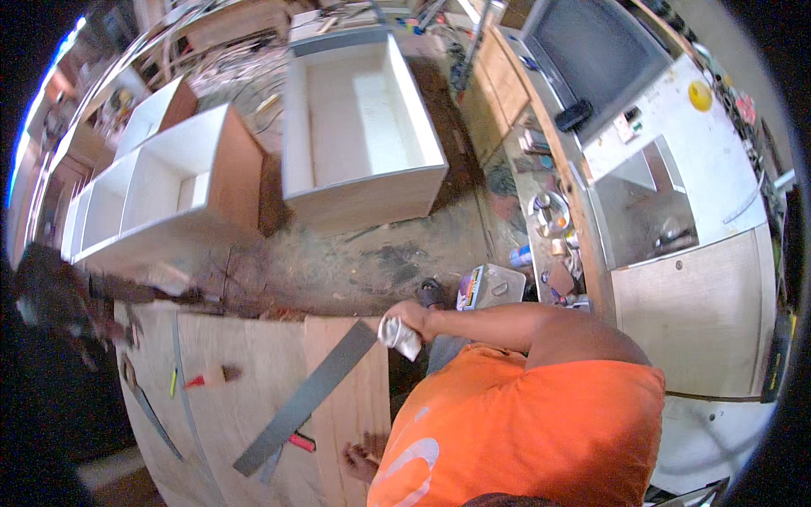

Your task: The person uses a power sander on the edges of a white cabinet, then switches to a hand file and sanding block to smooth the edges. They wipe the surface with a cloth and apply a liquid from a bottle to the edges.

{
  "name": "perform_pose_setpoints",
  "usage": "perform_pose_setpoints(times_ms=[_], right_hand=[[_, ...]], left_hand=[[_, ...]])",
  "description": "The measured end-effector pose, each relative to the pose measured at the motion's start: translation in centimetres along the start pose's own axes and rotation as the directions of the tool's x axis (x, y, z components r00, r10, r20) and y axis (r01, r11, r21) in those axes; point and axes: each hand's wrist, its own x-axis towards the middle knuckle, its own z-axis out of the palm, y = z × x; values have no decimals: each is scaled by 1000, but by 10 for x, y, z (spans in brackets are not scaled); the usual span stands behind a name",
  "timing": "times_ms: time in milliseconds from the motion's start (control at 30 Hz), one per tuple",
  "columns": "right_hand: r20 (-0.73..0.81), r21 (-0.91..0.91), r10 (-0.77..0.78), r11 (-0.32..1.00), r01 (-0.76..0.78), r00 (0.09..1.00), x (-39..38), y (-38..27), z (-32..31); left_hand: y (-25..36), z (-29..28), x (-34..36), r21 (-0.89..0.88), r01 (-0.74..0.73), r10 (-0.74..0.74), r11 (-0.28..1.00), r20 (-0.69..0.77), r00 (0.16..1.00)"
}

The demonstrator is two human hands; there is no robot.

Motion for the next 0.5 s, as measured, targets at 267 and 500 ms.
perform_pose_setpoints(times_ms=[267,500], right_hand=[[-478,-627,-206,761,-167,854,20,43,-353],[-958,-275,-279,837,-473,63,-54,52,-569]], left_hand=[[120,253,44,661,-82,-378,746,522,764],[196,371,84,829,-259,-512,496,520,684]])
